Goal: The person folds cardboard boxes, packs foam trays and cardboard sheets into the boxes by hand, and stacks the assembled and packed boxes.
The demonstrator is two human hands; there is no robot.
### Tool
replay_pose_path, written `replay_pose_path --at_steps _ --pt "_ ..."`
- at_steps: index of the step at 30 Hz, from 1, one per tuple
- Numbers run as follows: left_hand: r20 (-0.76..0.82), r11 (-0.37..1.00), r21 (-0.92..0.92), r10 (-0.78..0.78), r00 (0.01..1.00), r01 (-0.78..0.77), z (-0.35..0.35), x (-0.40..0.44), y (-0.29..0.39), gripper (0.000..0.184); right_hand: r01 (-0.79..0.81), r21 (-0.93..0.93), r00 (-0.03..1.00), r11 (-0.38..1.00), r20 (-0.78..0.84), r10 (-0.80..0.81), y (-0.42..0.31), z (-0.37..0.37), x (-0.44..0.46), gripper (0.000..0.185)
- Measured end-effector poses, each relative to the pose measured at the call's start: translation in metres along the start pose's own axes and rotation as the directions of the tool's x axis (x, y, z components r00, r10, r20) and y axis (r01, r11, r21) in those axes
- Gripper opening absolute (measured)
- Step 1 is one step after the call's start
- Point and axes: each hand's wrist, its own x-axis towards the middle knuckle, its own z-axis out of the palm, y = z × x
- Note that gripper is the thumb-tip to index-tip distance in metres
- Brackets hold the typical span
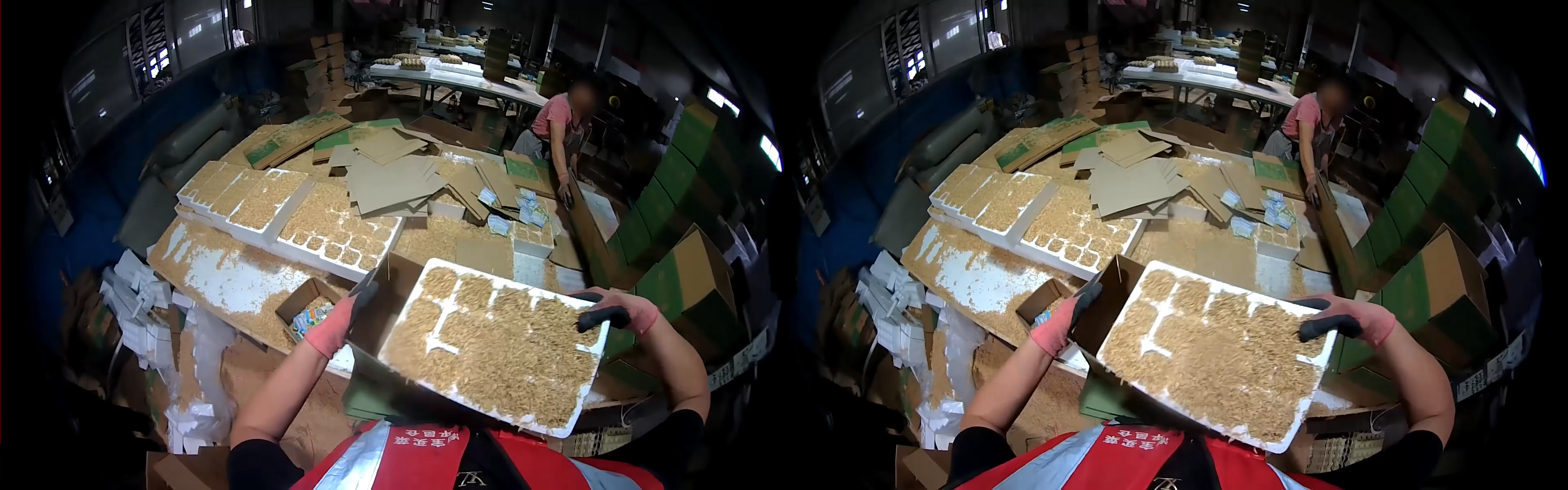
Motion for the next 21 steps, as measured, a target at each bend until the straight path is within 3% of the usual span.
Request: replay_pose_path --at_steps 1,2,3,4,6,7,8,9,10,12,13,15,16,18,19,20,21 --pt "0.023 0.999 0.017 -0.044 0.999 0.044 0.015 -0.011 0.008 0.054 -0.06 -0.03 0.997 0.998 0.052 0.061 -0.011 0.013 0.009 0.043" --pt "0.056 0.995 0.088 0.034 0.998 -0.039 0.028 -0.026 0.019 0.053 0.316 -0.231 0.91 0.92 0.348 -0.225 0.04 -0.023 0.031 0.043" --pt "0.039 0.923 0.343 0.174 0.984 -0.176 0.029 -0.032 0.015 0.051 0.234 -0.163 0.929 0.959 0.329 -0.17 0.032 -0.011 0.046 0.042" --pt "-0.025 0.94 0.324 0.124 0.992 -0.109 0.041 -0.044 0.025 0.049 0.145 -0.091 0.942 0.985 0.317 -0.109 0.022 0.005 0.062 0.041" --pt "-0.07 0.979 0.197 -0.043 0.997 0.056 0.042 -0.066 0.036 0.051 0.537 -0.398 0.823 0.744 0.442 -0.358 0.042 0.008 0.107 0.041" --pt "-0.132 0.946 0.315 -0.039 0.99 0.079 0.039 -0.071 0.036 0.052 -0.047 -0.368 0.982 0.929 0.153 0.111 0.007 0.039 0.1 0.047" --pt "-0.193 0.897 0.429 -0.021 0.981 0.103 0.035 -0.074 0.035 0.052 -0.078 -0.669 0.995 0.739 -0.008 0.097 -0.003 0.055 0.095 0.05" --pt "-0.143 0.915 0.402 0.037 0.989 0.023 0.026 -0.071 0.029 0.051 0.098 -0.848 0.982 0.52 -0.001 -0.187 0.034 0.064 0.098 0.048" --pt "-0.159 0.928 0.353 -0.07 0.985 0.123 0.024 -0.068 0.028 0.052 0.2 -0.954 0.894 0.225 0.084 -0.439 0.067 0.069 0.104 0.045" --pt "-0.072 0.85 0.521 0.135 0.988 -0.078 0.031 -0.054 0.017 0.05 0.054 -0.994 0.906 -0.098 0.09 -0.413 0.025 0.103 0.096 0.038" --pt "-0.082 0.881 0.474 0.054 0.995 -0.008 0.03 -0.049 0.013 0.055 0.087 -0.995 0.935 0.057 0.062 -0.348 0.04 0.102 0.112 0.039" --pt "0.013 0.783 0.611 0.143 0.99 -0.121 0.017 -0.038 0.007 0.06 0.158 -0.95 0.945 0.268 0.067 -0.321 0.039 0.089 0.143 0.037" --pt "0.139 0.607 0.737 0.292 0.946 -0.296 0.011 -0.034 -0.001 0.061 0.188 -0.913 0.948 0.363 0.072 -0.309 0.019 0.087 0.163 0.036" --pt "0.136 0.533 0.814 0.212 0.968 -0.231 0.008 -0.03 -0.006 0.062 0.15 -0.549 0.941 0.822 -0.177 -0.29 -0.058 0.089 0.221 0.034" --pt "0.162 0.427 0.881 0.131 0.978 -0.203 0.01 -0.033 -0.003 0.061 0.195 -0.392 0.944 0.899 -0.174 -0.28 -0.076 0.096 0.266 0.033" --pt "0.235 0.22 0.946 0.046 0.971 -0.239 0.01 -0.036 0.002 0.06 0.24 -0.224 0.943 0.945 -0.176 -0.281 -0.074 0.101 0.32 0.032" --pt "0.268 0.148 0.953 -0.004 0.963 -0.265 0.009 -0.039 0.003 0.058 0.054 -0.077 0.996 0.996 -0.068 -0.059 -0.047 0.102 0.379 0.032"
